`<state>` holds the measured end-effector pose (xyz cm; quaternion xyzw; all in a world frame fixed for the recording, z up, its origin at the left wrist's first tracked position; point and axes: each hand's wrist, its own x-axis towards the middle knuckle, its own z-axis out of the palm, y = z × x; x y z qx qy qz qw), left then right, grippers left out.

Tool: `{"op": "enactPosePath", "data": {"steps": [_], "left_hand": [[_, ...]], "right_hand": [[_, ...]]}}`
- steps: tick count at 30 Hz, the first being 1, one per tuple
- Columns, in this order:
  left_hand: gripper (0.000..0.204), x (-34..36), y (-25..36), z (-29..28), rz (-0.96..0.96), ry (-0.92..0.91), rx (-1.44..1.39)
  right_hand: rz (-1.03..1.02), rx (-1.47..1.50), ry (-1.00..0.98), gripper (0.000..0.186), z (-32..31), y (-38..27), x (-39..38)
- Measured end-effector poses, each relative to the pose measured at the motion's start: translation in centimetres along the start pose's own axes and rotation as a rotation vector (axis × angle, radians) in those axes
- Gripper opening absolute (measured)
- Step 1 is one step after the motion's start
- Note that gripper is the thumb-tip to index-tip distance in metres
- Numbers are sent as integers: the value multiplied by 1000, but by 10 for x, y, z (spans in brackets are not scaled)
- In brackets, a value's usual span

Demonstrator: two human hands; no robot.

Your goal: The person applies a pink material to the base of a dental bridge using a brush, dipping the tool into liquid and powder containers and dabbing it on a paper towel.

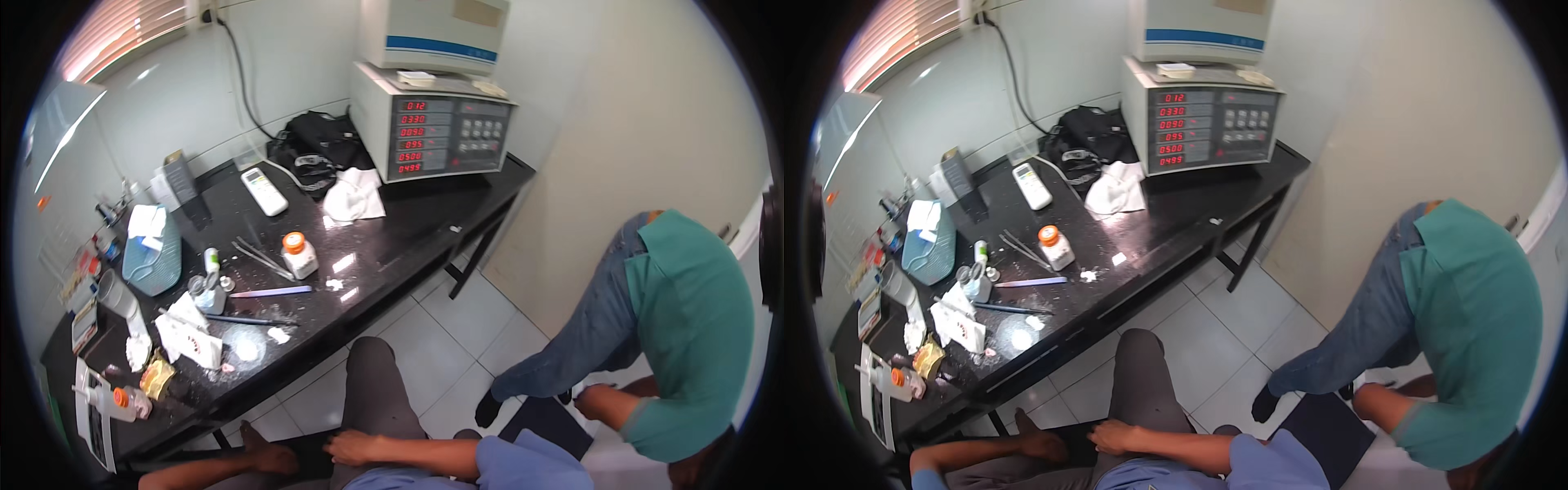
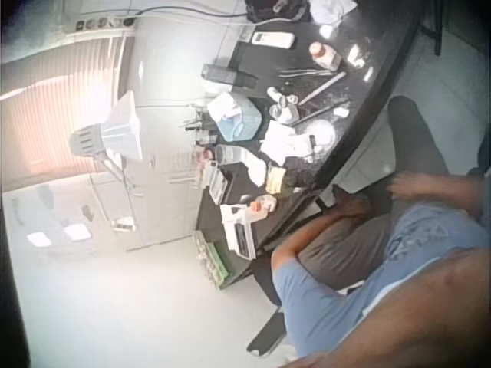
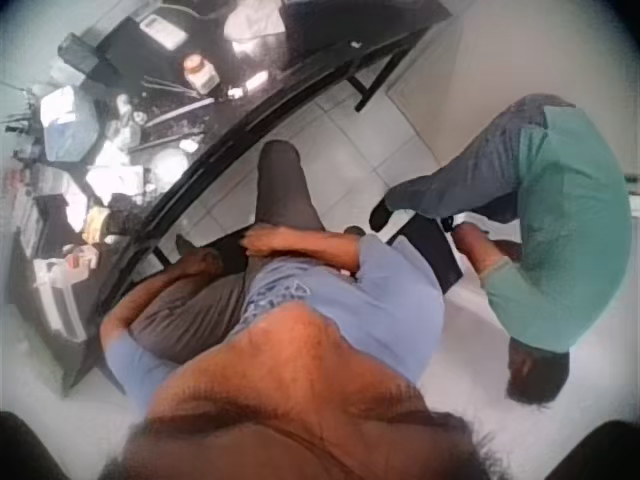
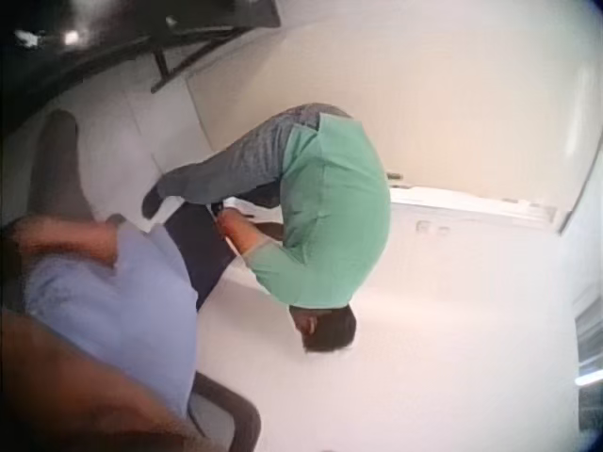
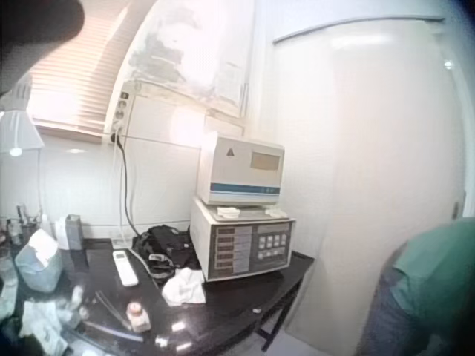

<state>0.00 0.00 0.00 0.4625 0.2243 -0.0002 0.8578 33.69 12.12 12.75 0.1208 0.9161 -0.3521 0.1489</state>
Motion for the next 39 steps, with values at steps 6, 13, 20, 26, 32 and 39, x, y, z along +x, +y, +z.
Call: {"op": "enactPosePath", "data": {"steps": [6,13,20,26,32,39], "left_hand": [[40,0,108,48,-245,800,952],[39,38,12,14,-526,1534,507],[35,75,-5,-5,-456,1852,259],[33,69,-16,5,-451,2003,141],[32,83,-9,-13,-448,2043,114],[31,113,-1,-61,-441,1887,218]], "right_hand": [[14,-18,51,40,6,11,-17],[13,-26,-7,44,-14,1,-24],[74,-34,334,44,-55,3,-113],[392,-200,452,42,-50,15,-222],[569,170,619,36,-23,18,-241],[570,267,579,41,-19,32,-242]]}}
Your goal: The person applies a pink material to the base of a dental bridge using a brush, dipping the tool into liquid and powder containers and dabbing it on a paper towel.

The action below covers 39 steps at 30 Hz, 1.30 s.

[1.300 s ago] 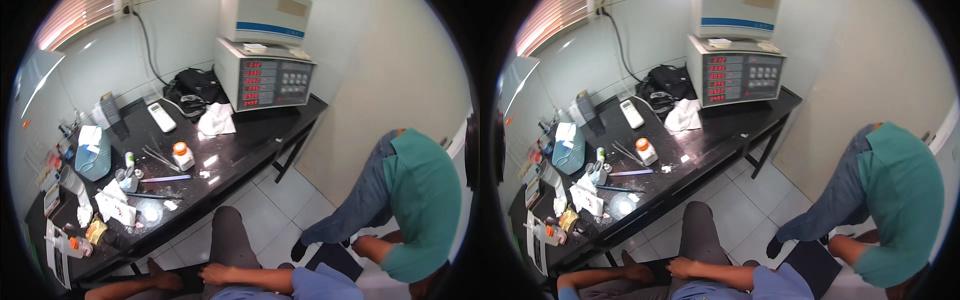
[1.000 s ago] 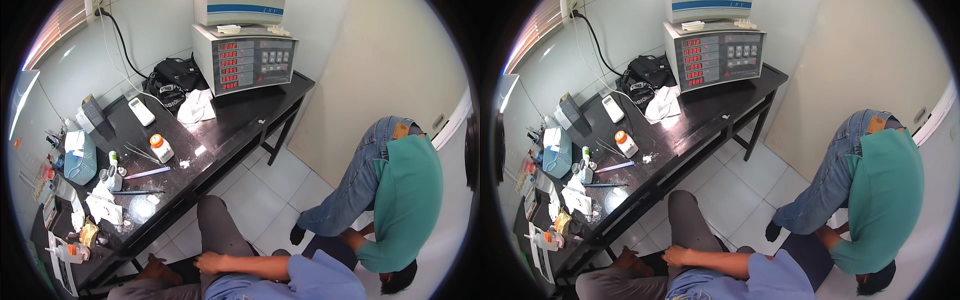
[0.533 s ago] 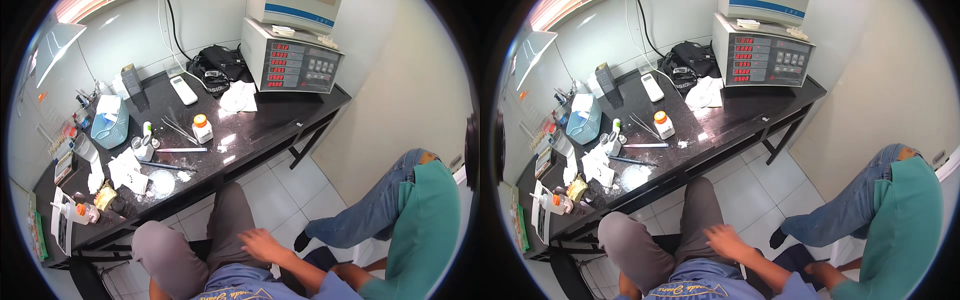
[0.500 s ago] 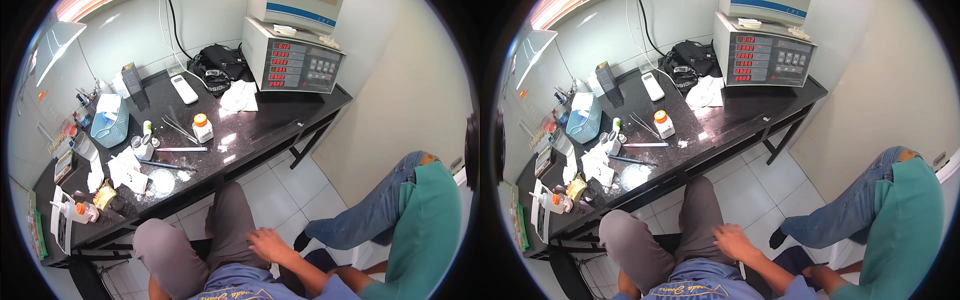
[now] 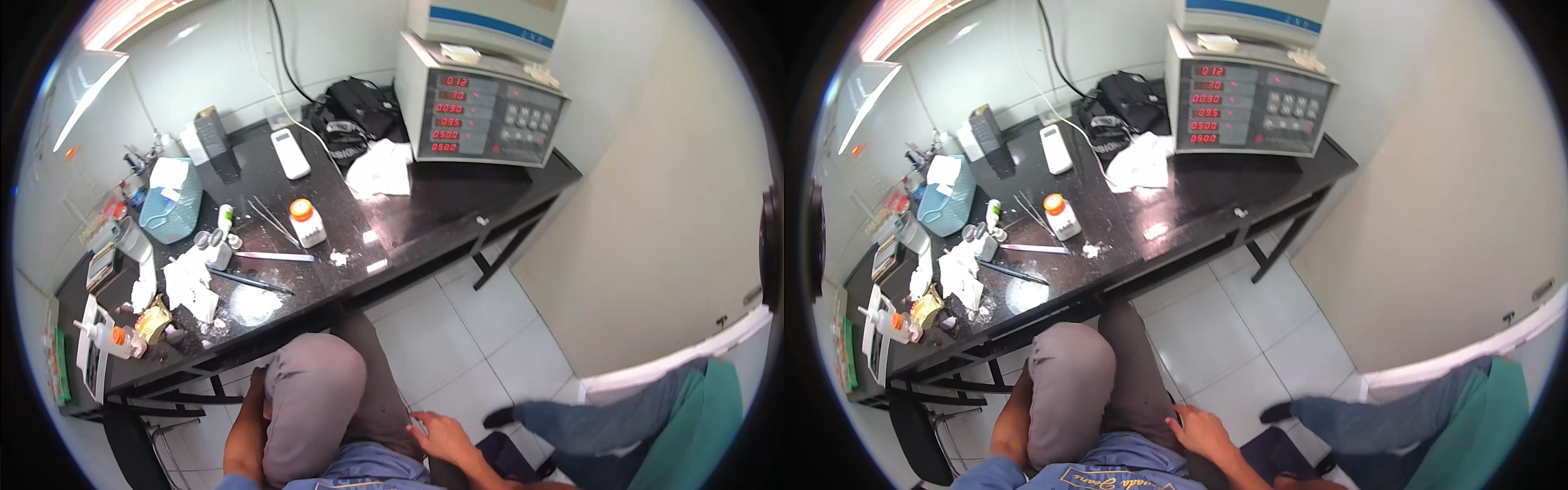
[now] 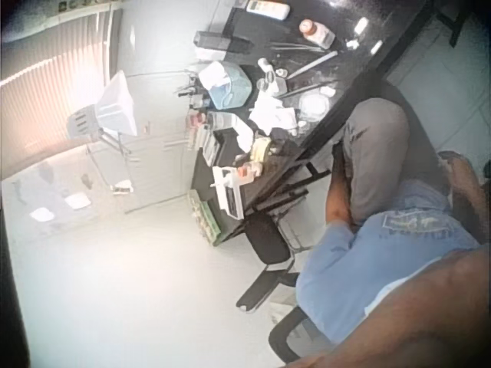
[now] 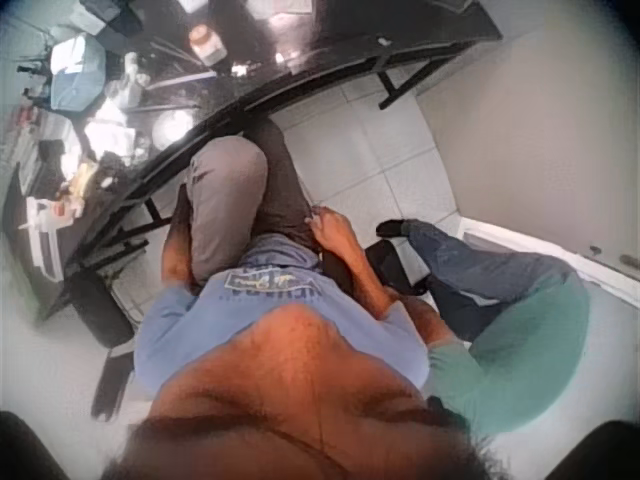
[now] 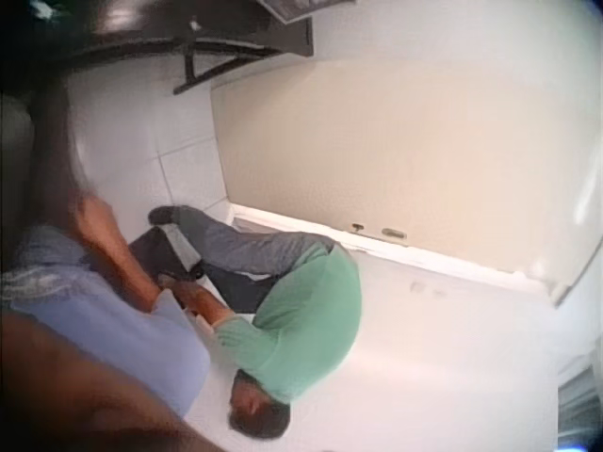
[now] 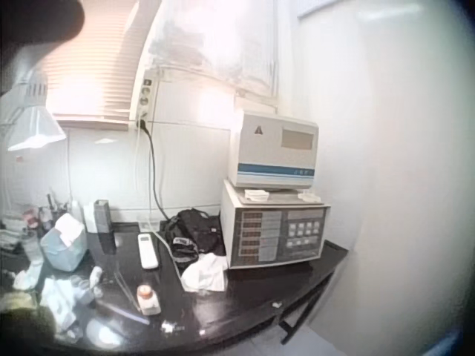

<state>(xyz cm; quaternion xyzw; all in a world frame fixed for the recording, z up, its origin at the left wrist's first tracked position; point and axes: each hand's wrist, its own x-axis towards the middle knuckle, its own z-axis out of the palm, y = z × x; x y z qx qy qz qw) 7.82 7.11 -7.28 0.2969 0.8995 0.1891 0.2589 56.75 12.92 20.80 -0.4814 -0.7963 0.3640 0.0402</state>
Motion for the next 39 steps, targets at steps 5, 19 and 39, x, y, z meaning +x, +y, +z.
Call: {"op": "enactPosePath", "data": {"steps": [5,19,39], "left_hand": [[32,1,-27,27,269,-257,178],[66,-91,62,-17,424,-764,363],[88,-82,13,-67,455,-605,497]], "right_hand": [[9,101,-66,44,1,-4,9],[61,245,-184,39,-4,-1,7],[-953,-288,241,13,-126,-307,192]]}}
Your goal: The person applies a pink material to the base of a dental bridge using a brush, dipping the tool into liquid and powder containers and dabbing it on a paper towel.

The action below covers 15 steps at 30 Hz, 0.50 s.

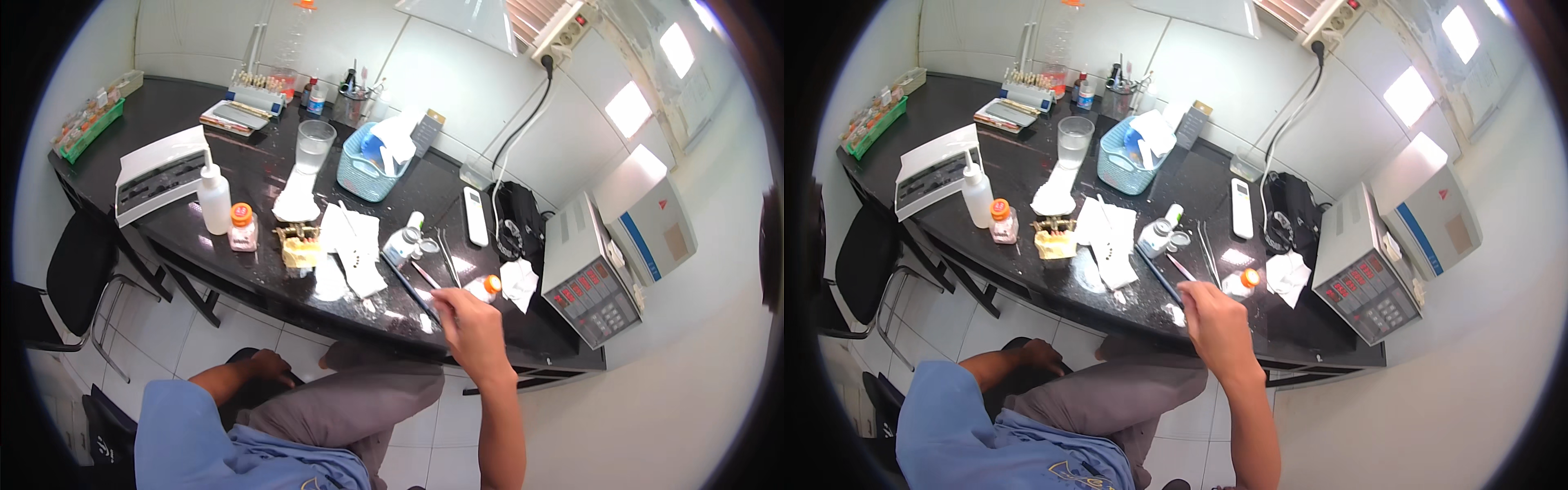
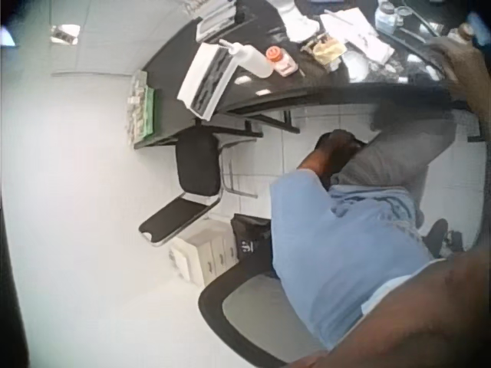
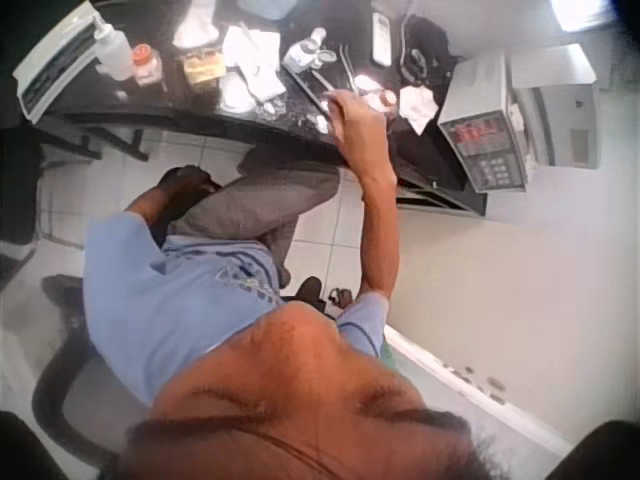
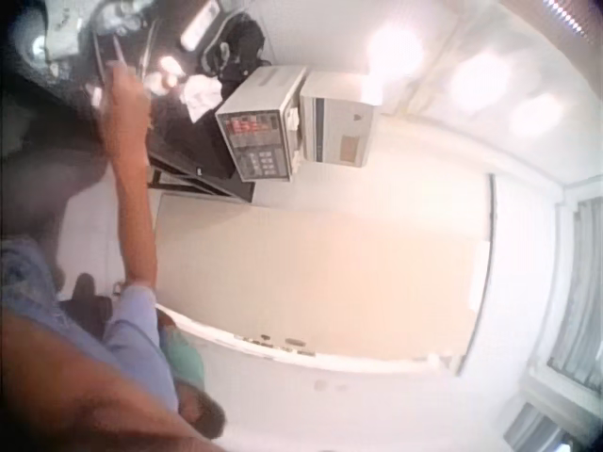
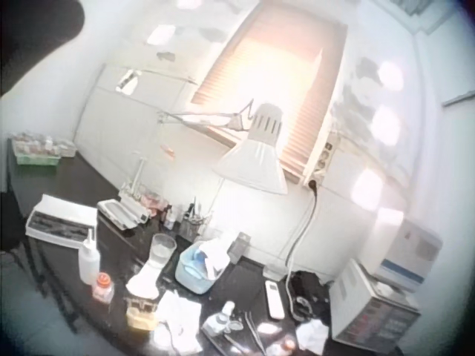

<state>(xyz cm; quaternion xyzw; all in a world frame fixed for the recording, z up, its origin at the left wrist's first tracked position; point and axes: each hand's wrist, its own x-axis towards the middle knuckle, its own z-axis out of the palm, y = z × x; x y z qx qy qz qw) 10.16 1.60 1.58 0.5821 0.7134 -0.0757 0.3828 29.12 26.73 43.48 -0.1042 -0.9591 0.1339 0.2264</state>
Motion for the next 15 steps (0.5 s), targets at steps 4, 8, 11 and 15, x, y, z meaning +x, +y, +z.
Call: {"op": "enactPosePath", "data": {"steps": [4,8,11,15], "left_hand": [[84,-4,0,-2,45,95,-29],[77,-14,2,-8,77,115,-50],[69,-31,13,-21,28,100,-79],[60,-29,7,-25,49,133,-136]], "right_hand": [[37,-291,-275,22,32,6,27],[4,-412,-269,29,44,10,32],[-8,-461,-313,27,28,-8,33],[9,-409,-254,18,-10,-42,63]]}}
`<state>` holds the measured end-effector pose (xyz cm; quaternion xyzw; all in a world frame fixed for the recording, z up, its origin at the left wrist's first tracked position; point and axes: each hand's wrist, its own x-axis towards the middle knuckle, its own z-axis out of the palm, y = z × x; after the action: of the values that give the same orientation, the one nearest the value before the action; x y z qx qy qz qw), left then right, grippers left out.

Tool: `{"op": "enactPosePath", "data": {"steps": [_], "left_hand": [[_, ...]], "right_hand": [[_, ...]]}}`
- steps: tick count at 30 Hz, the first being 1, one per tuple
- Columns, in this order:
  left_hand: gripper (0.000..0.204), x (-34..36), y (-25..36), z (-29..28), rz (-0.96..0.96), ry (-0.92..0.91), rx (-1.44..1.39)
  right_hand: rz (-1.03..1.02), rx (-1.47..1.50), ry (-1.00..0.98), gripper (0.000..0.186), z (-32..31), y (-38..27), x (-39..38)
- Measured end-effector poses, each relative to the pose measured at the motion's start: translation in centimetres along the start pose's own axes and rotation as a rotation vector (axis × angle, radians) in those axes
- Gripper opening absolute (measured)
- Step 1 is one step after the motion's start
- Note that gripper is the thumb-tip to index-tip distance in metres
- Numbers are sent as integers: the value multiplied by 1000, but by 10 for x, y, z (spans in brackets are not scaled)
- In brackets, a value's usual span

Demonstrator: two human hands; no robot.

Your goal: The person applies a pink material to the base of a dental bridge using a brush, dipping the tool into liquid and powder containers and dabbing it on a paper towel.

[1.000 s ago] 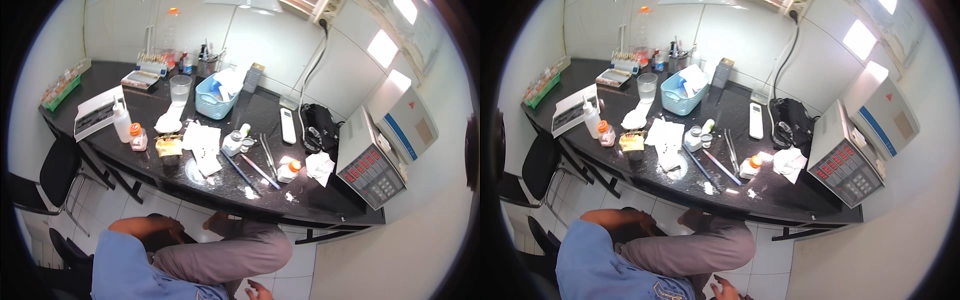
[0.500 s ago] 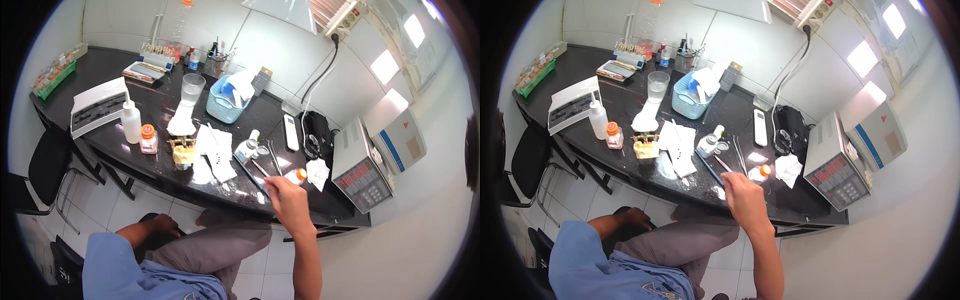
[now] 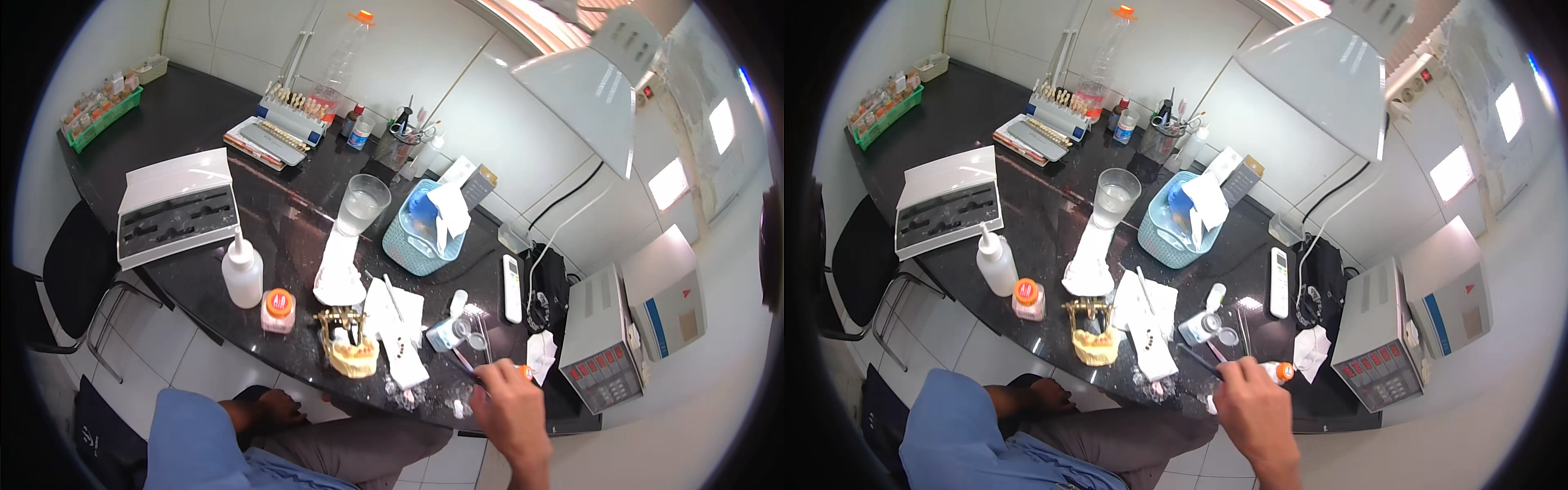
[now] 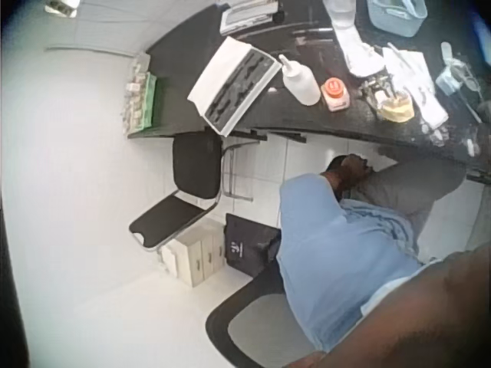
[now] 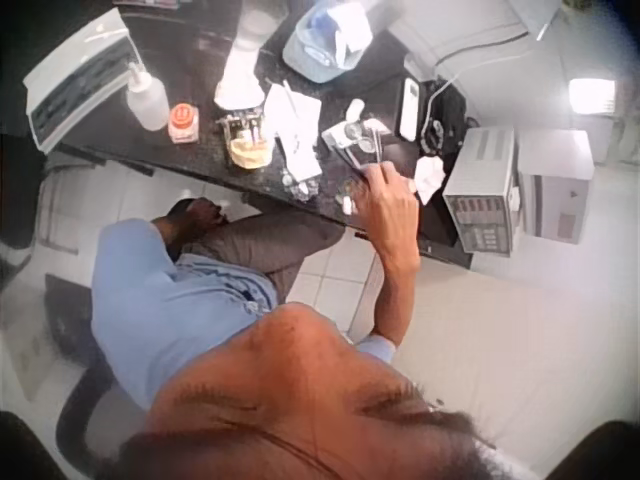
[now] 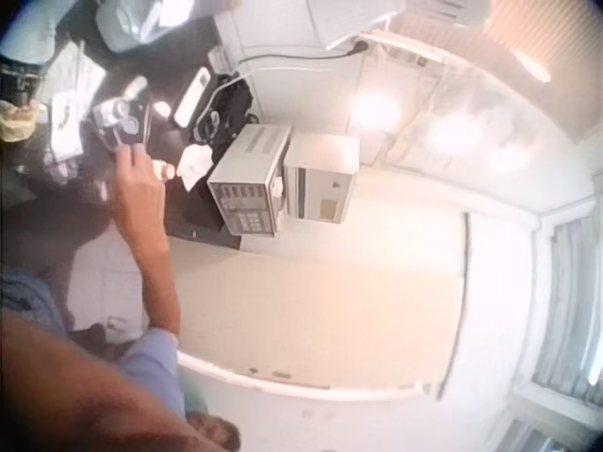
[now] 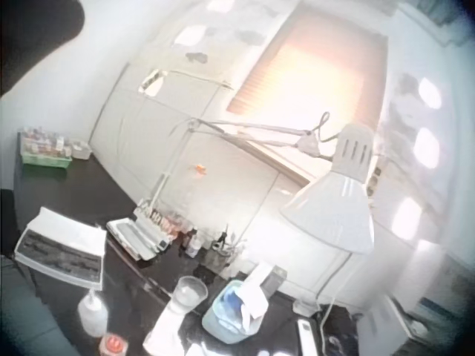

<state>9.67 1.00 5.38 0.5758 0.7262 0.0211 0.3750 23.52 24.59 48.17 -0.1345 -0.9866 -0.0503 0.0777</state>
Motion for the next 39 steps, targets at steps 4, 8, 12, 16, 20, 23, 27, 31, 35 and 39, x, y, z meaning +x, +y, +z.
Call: {"op": "enactPosePath", "data": {"steps": [4,8,12,16,20,23,27,31,35,39], "left_hand": [[58,8,-6,12,-38,31,-91],[55,26,-26,29,-6,-35,-163],[54,28,-25,16,8,-29,-223],[54,26,-24,8,21,-28,-261],[54,23,-28,6,26,-28,-285],[54,21,-27,7,45,-38,-296],[53,13,-30,14,42,-69,-319],[53,15,-33,13,23,-72,-323],[53,17,-25,16,34,-67,-319],[52,16,-25,18,4,-48,-318]], "right_hand": [[-38,224,271,22,-30,-1,50],[-108,448,451,15,-25,-13,124],[-28,589,388,8,-9,-28,194],[-30,586,362,11,18,-37,246],[48,608,207,15,29,-47,270],[34,520,89,15,33,-46,269],[3,592,221,13,39,-41,254],[54,732,498,12,18,-32,190],[231,874,595,17,14,-20,99],[382,1055,518,14,49,-27,49]]}}
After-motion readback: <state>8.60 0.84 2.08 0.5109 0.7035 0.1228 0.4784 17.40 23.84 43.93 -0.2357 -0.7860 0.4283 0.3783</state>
